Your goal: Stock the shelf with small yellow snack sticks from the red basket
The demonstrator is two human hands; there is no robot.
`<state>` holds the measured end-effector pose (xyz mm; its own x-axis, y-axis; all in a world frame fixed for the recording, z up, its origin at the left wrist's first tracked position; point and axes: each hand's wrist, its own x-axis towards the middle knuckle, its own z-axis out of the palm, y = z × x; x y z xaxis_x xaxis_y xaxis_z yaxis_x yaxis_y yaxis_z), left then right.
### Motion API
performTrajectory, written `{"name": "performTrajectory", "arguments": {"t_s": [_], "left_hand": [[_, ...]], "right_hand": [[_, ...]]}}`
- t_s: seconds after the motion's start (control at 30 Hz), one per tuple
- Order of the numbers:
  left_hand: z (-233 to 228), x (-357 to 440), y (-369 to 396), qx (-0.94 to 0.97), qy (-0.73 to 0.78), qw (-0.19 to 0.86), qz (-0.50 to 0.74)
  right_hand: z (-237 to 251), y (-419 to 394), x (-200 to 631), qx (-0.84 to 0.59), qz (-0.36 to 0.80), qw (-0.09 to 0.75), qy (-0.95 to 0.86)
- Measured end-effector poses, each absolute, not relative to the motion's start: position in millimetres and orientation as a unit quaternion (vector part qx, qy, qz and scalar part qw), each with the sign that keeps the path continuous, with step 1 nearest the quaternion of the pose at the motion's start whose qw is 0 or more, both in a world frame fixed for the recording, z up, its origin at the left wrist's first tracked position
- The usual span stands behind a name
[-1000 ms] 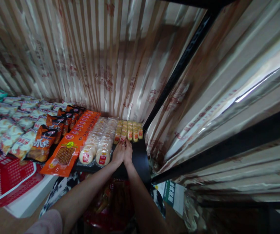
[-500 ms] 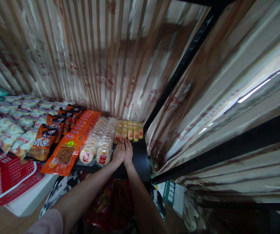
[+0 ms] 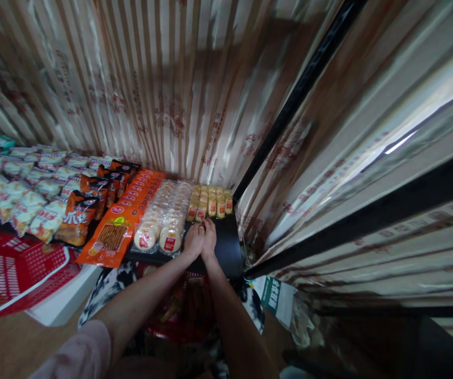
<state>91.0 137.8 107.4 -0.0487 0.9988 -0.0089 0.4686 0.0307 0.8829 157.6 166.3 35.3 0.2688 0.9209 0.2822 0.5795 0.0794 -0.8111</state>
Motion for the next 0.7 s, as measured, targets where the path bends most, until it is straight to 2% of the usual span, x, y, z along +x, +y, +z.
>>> {"name": "performTrajectory", "arguments": {"t_s": [0.23, 0.5, 0.7], "left_hand": [[78, 86, 125, 0.609, 0.625, 0.331, 0.359], [71, 79, 91, 0.621, 0.621, 0.314, 0.361], [66, 72, 60, 0.646, 0.575, 0.293, 0.407]], "right_hand": [[42, 134, 152, -0.642, 0.199, 0.464, -0.577], [38, 97, 147, -0.641, 0.210, 0.471, -0.569], [29, 69, 144, -0.626, 0.209, 0.499, -0.562]]}}
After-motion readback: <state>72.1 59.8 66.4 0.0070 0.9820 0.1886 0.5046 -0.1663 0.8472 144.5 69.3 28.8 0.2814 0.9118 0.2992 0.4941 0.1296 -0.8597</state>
